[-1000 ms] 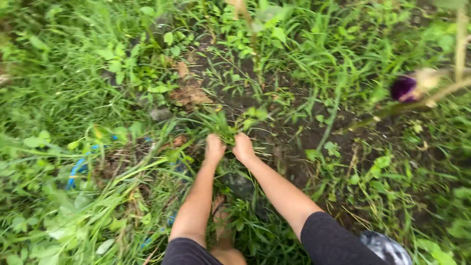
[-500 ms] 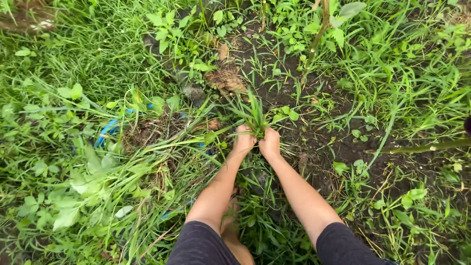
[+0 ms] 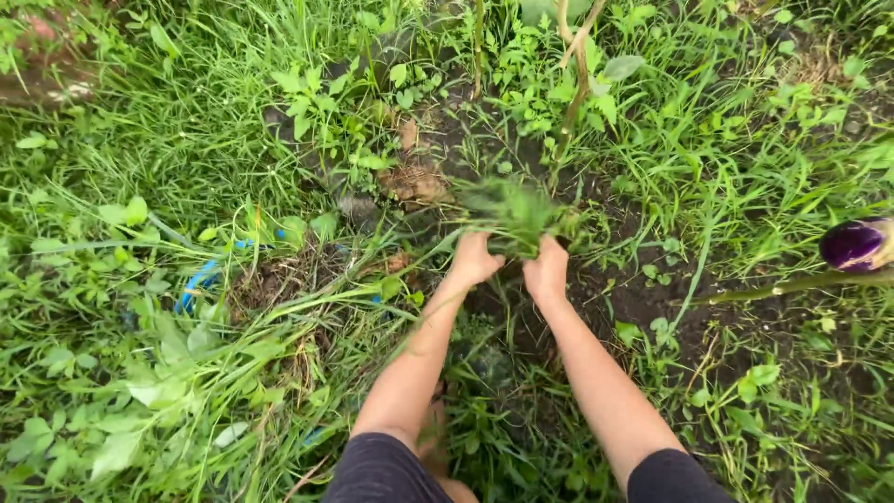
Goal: Removing weeds from the soil around eggplant plants in a garden.
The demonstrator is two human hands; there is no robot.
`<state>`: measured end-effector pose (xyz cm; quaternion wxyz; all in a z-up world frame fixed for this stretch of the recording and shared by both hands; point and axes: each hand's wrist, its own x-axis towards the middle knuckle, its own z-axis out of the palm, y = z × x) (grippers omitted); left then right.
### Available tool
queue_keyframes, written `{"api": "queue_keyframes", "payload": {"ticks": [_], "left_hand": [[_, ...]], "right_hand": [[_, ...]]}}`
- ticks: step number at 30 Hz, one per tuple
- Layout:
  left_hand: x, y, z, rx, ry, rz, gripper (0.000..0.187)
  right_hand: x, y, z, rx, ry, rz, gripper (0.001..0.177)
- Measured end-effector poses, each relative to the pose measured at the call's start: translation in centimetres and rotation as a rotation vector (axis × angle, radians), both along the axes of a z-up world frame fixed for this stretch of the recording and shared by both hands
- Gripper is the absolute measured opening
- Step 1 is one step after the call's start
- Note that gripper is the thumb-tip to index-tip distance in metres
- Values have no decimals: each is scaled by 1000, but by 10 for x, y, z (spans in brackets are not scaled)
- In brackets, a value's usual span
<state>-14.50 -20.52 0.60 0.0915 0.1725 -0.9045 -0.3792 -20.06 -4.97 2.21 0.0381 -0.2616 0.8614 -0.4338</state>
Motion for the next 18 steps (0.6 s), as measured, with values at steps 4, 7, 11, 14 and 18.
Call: {"api": "queue_keyframes", "payload": {"ticks": [4,7,11,14,18], "left_hand": [[2,15,14,239,191,102,81],[19,27,65,311,376,247,92],[74,51,227,267,775,453,100],[141,46,335,42,1011,539,90],[259,35,400,34,737,725,80]], "right_hand": [[-27,7,-33,196,24,10,21],[-8,-16,75,84,134,167,25],[52,-41,248,-235,68,338,28],[96,-78,308,-536,-267,516,19],[184,-114,352,-517,-149,690,27]]}}
